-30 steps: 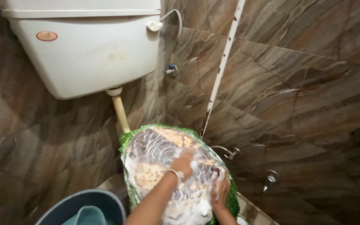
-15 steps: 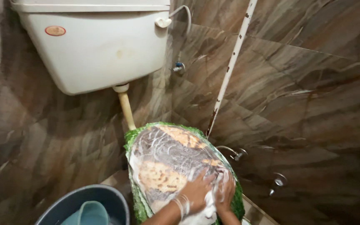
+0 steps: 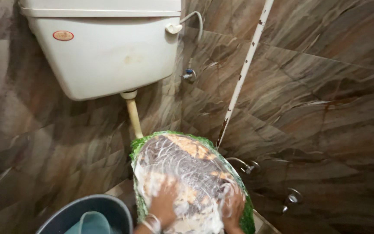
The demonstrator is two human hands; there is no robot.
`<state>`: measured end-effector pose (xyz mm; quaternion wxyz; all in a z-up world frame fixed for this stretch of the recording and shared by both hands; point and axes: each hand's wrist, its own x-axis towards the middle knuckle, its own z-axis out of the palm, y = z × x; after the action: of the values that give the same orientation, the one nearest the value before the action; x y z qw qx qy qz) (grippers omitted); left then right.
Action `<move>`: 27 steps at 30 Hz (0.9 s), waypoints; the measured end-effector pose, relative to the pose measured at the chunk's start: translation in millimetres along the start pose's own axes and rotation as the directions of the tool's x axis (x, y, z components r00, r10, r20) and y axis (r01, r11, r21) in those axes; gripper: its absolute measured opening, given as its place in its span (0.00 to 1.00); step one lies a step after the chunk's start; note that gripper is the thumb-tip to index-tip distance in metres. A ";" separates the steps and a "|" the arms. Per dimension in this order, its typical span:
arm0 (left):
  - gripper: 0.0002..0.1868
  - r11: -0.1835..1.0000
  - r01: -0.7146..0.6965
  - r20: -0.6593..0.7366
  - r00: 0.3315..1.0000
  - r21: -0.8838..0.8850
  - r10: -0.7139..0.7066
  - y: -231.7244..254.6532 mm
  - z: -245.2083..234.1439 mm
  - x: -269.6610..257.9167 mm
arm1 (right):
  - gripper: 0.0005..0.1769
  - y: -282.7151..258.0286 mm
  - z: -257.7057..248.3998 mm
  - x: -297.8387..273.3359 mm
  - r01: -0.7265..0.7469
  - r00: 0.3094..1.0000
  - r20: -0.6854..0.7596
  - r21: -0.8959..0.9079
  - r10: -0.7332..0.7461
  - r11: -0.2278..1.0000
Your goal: The person washes a large, patterned cloth placed on a green mat over a toilet bowl. They use a blue cup to pour water from a bucket onto the cloth and scrub it with both hands, creating a soapy lather. The person repeatedly pours water and scrubs the fabric throughout the clip.
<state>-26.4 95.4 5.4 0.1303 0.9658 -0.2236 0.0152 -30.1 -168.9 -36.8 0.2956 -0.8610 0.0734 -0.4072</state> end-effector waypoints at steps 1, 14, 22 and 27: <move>0.41 0.999 0.036 0.174 0.984 0.013 -0.038 22.6 4.6 -6.2 | 0.20 0.3 0.2 -0.3 -0.023 0.999 0.027 0.003 0.023 1.000; 0.43 0.995 0.055 -0.142 0.988 -0.086 -0.067 -72.7 4.6 123.0 | 0.22 29.6 17.3 -4.7 -0.012 0.991 0.126 -0.191 0.037 0.982; 0.40 0.958 -0.265 0.034 0.962 -0.107 0.270 16.8 33.0 -1.9 | 0.24 56.7 34.3 -20.1 0.046 0.999 -0.008 -0.036 -0.047 0.998; 0.35 0.893 -0.443 0.165 0.878 -0.077 0.450 82.0 14.2 83.3 | 0.24 54.1 28.4 -16.7 0.090 0.993 -0.071 -0.014 -0.091 0.996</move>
<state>12.4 -14.9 19.0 0.1205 0.8830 -0.4513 -0.0457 -13.7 -194.1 -92.5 0.2694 -0.8499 0.0470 -0.4504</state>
